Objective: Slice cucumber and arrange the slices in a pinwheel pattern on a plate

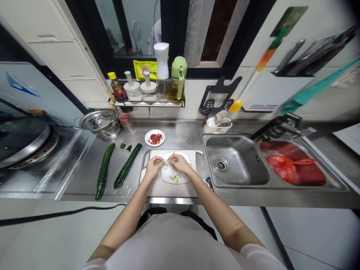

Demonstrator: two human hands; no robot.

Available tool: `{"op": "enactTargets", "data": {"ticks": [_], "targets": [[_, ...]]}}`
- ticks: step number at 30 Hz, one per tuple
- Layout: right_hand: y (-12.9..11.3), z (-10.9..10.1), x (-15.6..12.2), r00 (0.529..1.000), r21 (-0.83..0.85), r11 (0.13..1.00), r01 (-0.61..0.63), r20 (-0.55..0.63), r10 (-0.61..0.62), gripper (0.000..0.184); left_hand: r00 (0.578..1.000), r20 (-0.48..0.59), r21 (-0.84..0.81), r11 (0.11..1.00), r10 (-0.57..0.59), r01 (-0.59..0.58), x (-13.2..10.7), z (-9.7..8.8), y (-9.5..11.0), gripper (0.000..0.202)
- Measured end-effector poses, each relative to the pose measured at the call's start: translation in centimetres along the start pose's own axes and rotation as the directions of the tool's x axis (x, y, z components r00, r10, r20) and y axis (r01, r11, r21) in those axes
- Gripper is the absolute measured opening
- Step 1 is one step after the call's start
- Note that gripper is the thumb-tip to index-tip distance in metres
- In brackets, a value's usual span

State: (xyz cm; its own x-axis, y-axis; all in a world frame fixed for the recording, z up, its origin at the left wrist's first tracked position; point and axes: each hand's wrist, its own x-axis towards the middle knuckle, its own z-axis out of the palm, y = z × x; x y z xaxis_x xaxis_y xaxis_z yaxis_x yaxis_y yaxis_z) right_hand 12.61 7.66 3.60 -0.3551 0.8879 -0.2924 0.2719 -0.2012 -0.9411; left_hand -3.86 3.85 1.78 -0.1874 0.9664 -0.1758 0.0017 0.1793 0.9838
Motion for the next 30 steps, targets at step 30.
{"op": "enactTargets", "data": {"ticks": [30], "targets": [[2.1,1.5,2.7,0.999,-0.786,0.617,0.044,0.039,-0.022,0.018,0.993,-0.098,0.661,0.741,-0.064,0.113,0.8,0.7,-2.2,0.012]]}}
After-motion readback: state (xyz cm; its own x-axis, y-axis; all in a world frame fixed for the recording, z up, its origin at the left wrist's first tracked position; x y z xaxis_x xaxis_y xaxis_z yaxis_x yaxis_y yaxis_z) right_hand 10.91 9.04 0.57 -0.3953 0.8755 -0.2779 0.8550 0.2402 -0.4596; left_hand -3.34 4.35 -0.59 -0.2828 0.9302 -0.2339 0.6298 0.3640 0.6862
